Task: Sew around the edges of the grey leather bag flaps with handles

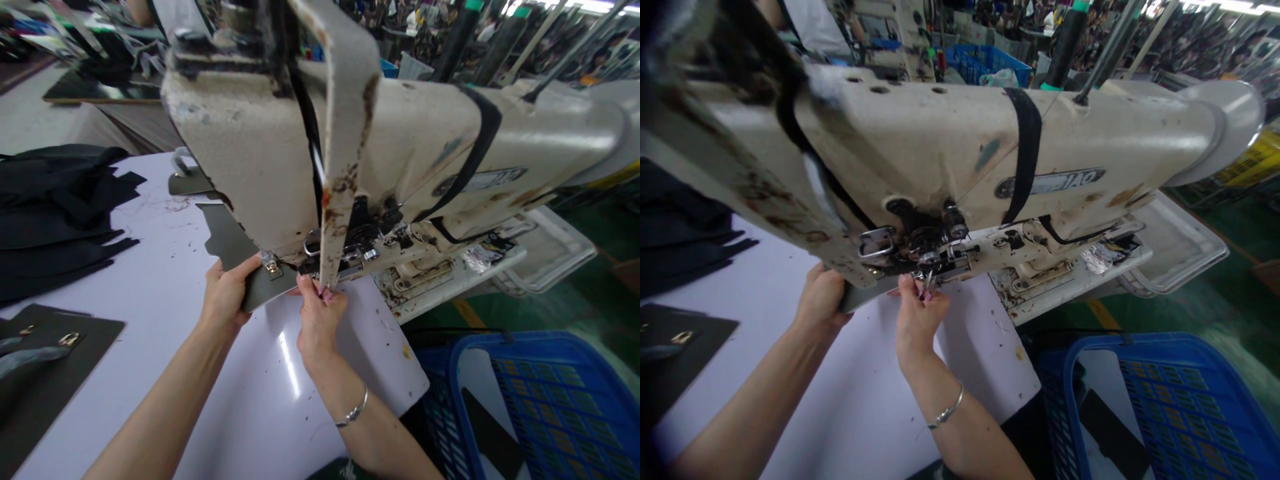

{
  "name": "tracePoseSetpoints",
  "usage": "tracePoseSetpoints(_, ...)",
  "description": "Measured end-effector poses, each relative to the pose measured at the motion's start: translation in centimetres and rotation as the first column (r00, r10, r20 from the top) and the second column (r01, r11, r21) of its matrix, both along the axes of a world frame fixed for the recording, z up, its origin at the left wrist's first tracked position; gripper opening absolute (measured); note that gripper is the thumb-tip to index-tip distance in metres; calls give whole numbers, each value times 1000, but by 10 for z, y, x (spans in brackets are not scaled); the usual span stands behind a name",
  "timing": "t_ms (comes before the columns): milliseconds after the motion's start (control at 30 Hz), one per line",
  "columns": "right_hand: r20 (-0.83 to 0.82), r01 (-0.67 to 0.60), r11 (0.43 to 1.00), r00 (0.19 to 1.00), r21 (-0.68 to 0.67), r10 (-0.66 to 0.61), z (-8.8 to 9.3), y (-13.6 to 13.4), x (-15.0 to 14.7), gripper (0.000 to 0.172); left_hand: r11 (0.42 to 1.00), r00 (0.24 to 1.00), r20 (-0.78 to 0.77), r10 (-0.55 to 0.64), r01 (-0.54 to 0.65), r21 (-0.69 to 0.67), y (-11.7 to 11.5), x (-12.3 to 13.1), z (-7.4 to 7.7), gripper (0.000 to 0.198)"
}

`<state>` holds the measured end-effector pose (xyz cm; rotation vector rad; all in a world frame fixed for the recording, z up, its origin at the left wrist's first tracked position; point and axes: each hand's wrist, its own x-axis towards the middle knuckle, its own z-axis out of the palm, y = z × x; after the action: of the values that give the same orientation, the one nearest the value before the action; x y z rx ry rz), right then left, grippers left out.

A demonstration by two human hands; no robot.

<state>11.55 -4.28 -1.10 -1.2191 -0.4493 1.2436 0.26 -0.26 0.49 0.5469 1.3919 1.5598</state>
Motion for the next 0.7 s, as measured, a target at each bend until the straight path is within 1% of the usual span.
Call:
tracePoseSetpoints(100,4,32,999,999,1,-32,-2,0,-2,30,1000,1000,-5,28,-28,-11,-4,1,1,44)
tracePoseSetpoints(233,8,24,1000,1000,4,-24,-4,0,-2,34,995,996,-6,94,-94,-19,-10,6,3,52)
tracePoseSetpoints(333,31,40,999,999,9,-40,-5,1,-2,38,992,992,-15,126,-126,28,-15,8,-1,53)
tracePoseSetpoints(433,37,36,999,999,4,-36,-4,0,-2,38,988,991,-17,132,-130,78,-19,9,-7,50)
tracePoseSetpoints(500,30,29,1000,999,1,-29,-3,-1,-2,37,988,991,-14,135,-133,81,-22,9,-9,47)
tracePoseSetpoints(633,15,23,1000,1000,2,-23,1,-2,1,39,985,985,0,171,-171,28,-31,11,-6,38)
tracePoseSetpoints(700,-5,25,1000,1000,-7,-25,4,-2,4,39,981,981,12,192,-192,27,-38,14,-3,36)
